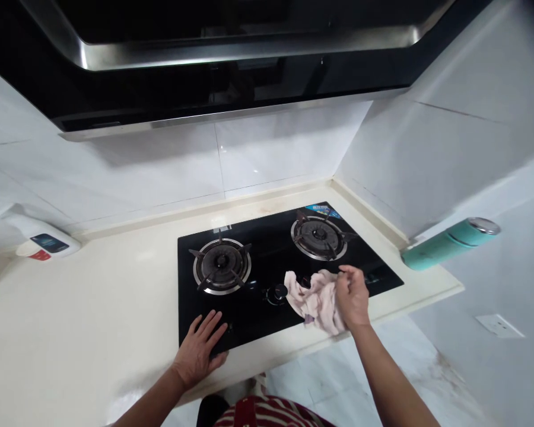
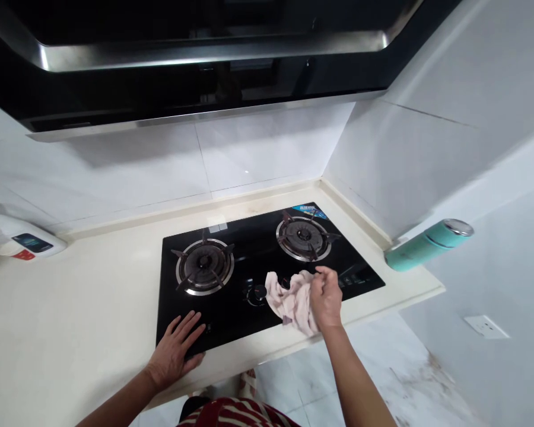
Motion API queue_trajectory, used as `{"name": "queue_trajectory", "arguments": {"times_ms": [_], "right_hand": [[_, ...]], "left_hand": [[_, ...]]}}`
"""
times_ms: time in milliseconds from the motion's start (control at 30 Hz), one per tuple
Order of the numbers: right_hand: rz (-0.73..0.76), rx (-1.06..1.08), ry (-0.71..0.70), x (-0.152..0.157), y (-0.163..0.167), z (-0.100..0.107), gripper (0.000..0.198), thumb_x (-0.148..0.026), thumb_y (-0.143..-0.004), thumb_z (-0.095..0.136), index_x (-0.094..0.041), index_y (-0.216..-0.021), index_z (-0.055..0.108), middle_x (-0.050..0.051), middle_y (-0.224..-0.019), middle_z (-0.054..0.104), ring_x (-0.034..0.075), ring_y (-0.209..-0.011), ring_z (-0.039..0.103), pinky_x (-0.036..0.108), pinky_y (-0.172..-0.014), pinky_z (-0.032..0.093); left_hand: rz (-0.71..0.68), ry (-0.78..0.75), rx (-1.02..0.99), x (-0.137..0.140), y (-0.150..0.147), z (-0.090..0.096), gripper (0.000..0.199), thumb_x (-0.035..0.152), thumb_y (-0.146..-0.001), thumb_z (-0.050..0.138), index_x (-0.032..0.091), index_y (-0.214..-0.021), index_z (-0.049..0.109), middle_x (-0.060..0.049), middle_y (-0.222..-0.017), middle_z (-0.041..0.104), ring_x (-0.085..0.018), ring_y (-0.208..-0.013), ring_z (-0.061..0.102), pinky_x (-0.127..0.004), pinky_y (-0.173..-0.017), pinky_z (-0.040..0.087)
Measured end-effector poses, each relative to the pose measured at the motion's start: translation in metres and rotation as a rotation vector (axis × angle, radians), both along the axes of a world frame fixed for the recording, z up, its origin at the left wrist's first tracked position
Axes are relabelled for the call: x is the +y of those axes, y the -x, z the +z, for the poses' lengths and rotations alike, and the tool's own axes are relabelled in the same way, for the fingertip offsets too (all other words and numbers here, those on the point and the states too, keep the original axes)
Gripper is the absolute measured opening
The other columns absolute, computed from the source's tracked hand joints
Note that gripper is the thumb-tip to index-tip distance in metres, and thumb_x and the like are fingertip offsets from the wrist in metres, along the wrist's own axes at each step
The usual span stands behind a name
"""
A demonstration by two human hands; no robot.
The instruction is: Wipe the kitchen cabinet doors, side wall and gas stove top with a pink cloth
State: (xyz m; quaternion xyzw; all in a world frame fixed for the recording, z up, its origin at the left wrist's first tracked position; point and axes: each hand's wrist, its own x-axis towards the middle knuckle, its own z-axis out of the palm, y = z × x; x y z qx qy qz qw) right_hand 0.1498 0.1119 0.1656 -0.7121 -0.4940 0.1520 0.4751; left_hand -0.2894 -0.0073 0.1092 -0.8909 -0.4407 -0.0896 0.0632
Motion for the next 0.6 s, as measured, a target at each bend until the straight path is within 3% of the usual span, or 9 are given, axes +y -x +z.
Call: {"name": "queue_trajectory", "arguments": {"times_ms": [100,200,300,433,600], "right_hand": [[0.033,-0.077,-0.009,0.017,0.015,0.001,0.046,-0.052,-0.093,0.041,-0.019,-0.122,0.055,0.017,-0.117,0.062,0.03,-0.107,0.059,0.049,-0.096,0.048],[0.139,-0.253,0.162,0.018,0.034,-0.016,0.059,-0.06,-0.086,0.048,-0.016,-0.123,0.058,0.024,-0.133,0.052,0.04,-0.131,0.046,0.059,-0.109,0.038],[0.117,-0.313,0.297,0.011,0.04,-0.038,0.061,-0.063,-0.083,0.045,-0.016,-0.118,0.062,0.028,-0.14,0.046,0.051,-0.136,0.037,0.075,-0.107,0.03],[0.105,-0.451,0.405,0.007,0.02,-0.064,0.051,-0.063,-0.086,0.036,-0.025,-0.104,0.066,0.024,-0.127,0.056,0.051,-0.129,0.045,0.076,-0.095,0.038],[0.187,-0.47,0.239,-0.005,-0.009,-0.076,0.046,-0.062,-0.085,0.028,-0.031,-0.091,0.061,0.02,-0.094,0.061,0.047,-0.115,0.058,0.07,-0.095,0.044]], "left_hand": [[0.014,0.022,0.02,-0.001,-0.001,0.001,0.062,0.05,-0.093,0.058,0.027,-0.149,0.049,-0.01,-0.161,0.044,-0.031,-0.148,0.041,-0.05,-0.121,0.03],[0.033,0.096,0.025,-0.005,-0.005,0.003,0.065,0.052,-0.092,0.06,0.026,-0.15,0.048,-0.011,-0.162,0.041,-0.032,-0.149,0.04,-0.053,-0.12,0.032],[0.048,0.178,-0.001,-0.009,-0.009,0.006,0.069,0.054,-0.091,0.061,0.025,-0.151,0.047,-0.011,-0.163,0.041,-0.032,-0.151,0.036,-0.056,-0.121,0.03],[0.079,0.239,-0.032,-0.014,-0.012,0.009,0.068,0.058,-0.093,0.057,0.025,-0.152,0.045,-0.011,-0.163,0.04,-0.033,-0.153,0.033,-0.057,-0.122,0.028],[0.085,0.25,-0.053,-0.018,-0.015,0.014,0.068,0.059,-0.094,0.055,0.025,-0.152,0.046,-0.011,-0.163,0.039,-0.031,-0.153,0.034,-0.055,-0.122,0.03]]}}
